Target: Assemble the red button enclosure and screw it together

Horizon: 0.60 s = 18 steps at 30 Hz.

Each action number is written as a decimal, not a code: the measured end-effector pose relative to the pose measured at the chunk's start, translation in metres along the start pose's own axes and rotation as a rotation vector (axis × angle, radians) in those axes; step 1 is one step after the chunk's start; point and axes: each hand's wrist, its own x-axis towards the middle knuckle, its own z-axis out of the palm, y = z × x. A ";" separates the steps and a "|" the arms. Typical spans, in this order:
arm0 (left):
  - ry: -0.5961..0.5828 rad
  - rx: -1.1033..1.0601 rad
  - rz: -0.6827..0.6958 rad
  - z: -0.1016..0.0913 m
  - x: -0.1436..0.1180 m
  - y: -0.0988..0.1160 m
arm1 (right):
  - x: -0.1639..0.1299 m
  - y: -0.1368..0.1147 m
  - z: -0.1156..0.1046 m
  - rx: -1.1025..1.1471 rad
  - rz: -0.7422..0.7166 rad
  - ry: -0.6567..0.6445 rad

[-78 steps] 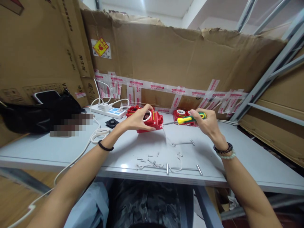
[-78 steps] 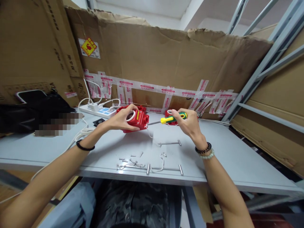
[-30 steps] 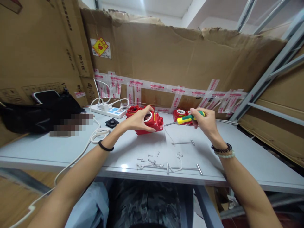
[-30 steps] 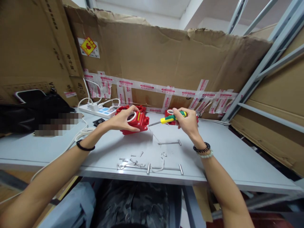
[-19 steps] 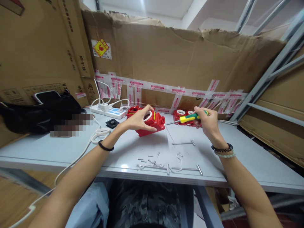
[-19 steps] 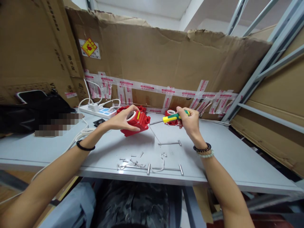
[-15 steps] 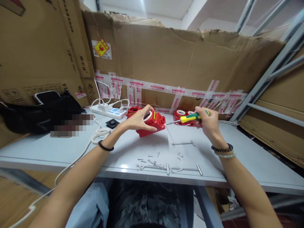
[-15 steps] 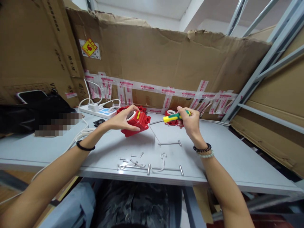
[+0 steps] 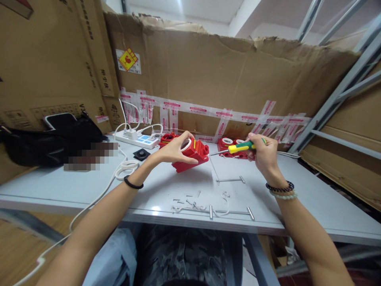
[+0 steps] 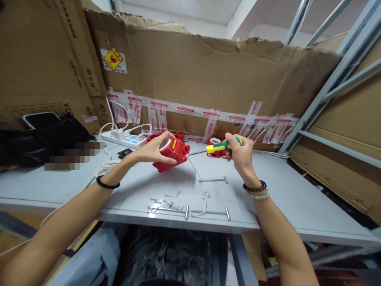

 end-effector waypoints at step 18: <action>-0.002 -0.010 -0.006 0.001 0.001 -0.004 | 0.003 -0.002 -0.005 -0.058 -0.142 0.212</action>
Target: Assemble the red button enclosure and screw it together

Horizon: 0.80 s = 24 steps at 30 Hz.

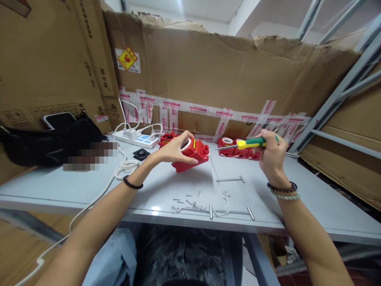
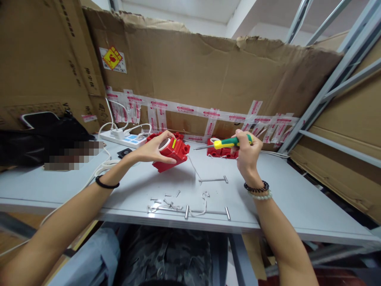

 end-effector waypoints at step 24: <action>-0.057 -0.003 0.111 0.015 -0.001 0.009 | -0.036 0.004 0.026 -0.272 0.064 -0.972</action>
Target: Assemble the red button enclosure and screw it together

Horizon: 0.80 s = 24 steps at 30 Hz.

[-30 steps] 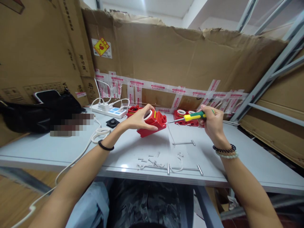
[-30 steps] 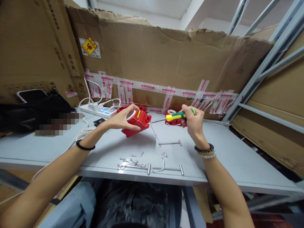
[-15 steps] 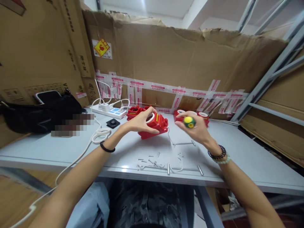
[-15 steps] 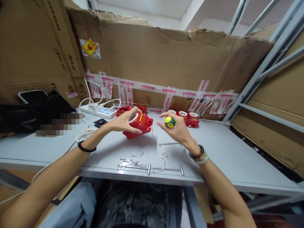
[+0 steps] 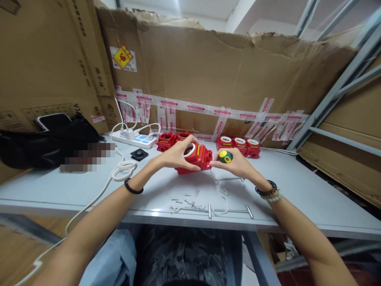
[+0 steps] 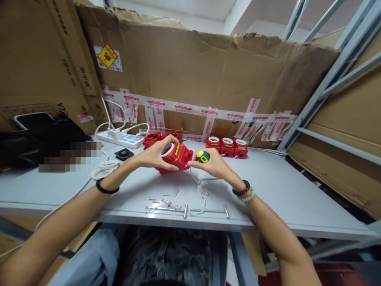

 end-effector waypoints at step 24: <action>-0.183 0.263 0.043 0.096 0.083 0.054 | -0.014 0.028 -0.092 -0.526 0.388 0.012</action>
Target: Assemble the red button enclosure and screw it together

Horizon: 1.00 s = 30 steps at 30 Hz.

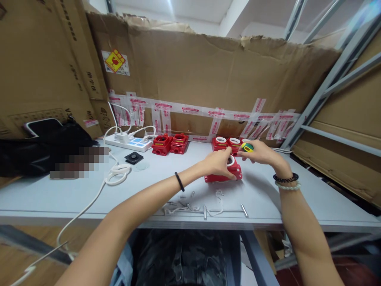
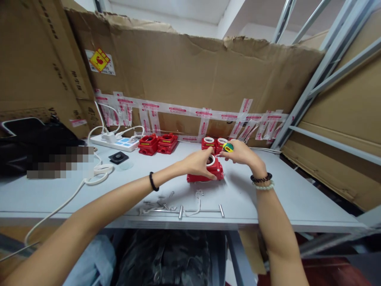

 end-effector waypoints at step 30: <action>0.162 0.049 -0.145 -0.092 -0.105 -0.123 | -0.031 0.032 0.003 -0.086 -0.007 -0.103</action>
